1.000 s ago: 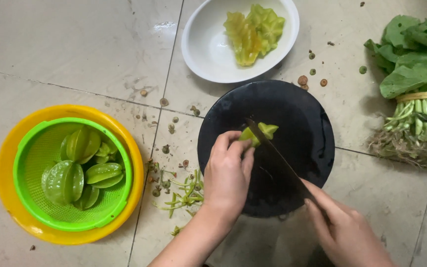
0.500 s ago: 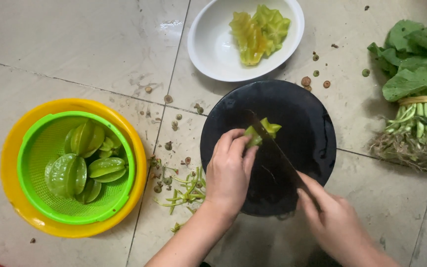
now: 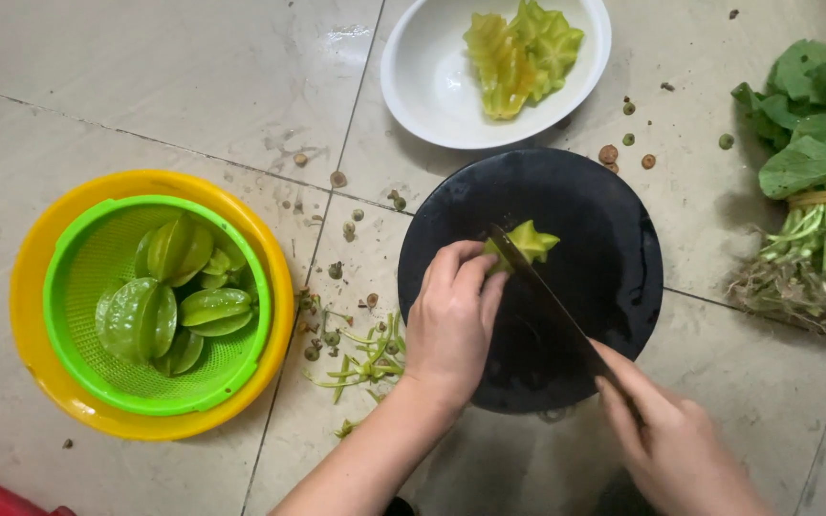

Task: Trimming the ridges and slicing starfruit into star shapes using a cleaver on a floor-based cutting board.

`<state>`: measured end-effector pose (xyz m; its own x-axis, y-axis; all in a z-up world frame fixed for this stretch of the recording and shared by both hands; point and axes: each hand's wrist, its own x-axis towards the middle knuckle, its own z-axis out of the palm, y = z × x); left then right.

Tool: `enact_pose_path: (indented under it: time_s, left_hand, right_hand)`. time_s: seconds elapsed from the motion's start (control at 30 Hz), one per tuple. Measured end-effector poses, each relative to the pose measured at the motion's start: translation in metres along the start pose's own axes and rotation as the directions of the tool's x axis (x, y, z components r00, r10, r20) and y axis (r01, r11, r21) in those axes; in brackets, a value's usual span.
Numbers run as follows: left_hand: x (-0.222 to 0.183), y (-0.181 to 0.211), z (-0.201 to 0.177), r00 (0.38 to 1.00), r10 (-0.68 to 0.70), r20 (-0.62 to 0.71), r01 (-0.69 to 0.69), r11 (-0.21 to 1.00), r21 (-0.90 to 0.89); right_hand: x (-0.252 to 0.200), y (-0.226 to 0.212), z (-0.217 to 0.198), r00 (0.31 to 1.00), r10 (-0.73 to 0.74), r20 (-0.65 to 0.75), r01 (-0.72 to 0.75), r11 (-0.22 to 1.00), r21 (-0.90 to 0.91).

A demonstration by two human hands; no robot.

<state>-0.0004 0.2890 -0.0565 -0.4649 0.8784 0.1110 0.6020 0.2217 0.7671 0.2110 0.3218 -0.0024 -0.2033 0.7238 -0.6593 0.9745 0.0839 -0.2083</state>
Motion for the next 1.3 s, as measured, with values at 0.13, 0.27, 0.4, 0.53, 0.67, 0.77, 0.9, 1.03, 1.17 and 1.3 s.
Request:
enact_pose_path:
  time_s: [0.13,0.27,0.4,0.53,0.67,0.77,0.9,1.03,1.17,1.3]
  left_hand:
    - [0.000,-0.003,0.002,1.000,-0.009,-0.030,0.009,1.000,0.006]
    - [0.001,-0.007,0.004,0.999,0.008,-0.049,-0.007,1.000,0.016]
    - [0.000,-0.010,0.007,0.997,0.021,-0.070,-0.020,0.999,0.029]
    - [0.001,-0.011,0.004,0.998,0.009,-0.063,-0.008,1.000,0.007]
    - [-0.003,-0.010,0.004,0.996,0.055,-0.066,-0.054,0.998,0.008]
    - [-0.002,-0.009,0.005,0.996,0.052,-0.069,-0.052,0.999,-0.005]
    - [-0.004,-0.012,0.002,0.995,0.009,-0.095,-0.012,0.999,-0.030]
    - [-0.001,-0.015,0.001,0.992,-0.067,-0.111,0.053,0.991,-0.127]
    - [-0.001,-0.008,-0.004,0.992,-0.108,-0.065,0.096,0.982,-0.161]
    - [-0.001,-0.008,-0.004,0.991,-0.122,-0.061,0.111,0.981,-0.162]
  right_hand:
    - [0.011,0.000,0.017,0.973,-0.180,-0.145,0.196,0.974,0.111]
    - [0.014,-0.012,0.010,0.995,-0.093,-0.045,0.095,0.995,0.041]
    - [0.011,-0.015,0.007,0.997,-0.070,-0.027,0.069,0.998,-0.011]
    - [0.008,-0.024,0.003,1.000,-0.019,0.022,0.021,0.996,-0.087]
    - [0.024,-0.026,0.010,0.998,-0.039,0.049,0.042,0.997,-0.066]
    - [0.033,-0.022,0.019,0.992,-0.126,-0.025,0.125,0.992,-0.028]
    - [0.027,-0.014,0.019,0.995,-0.095,0.020,0.096,0.994,-0.045]
    - [0.012,-0.008,0.012,1.000,0.010,0.004,-0.011,0.997,0.073]
    - [-0.011,-0.024,-0.007,0.999,0.042,-0.013,-0.042,0.998,0.044]
    - [-0.015,-0.018,-0.006,1.000,0.023,0.010,-0.023,0.999,-0.028]
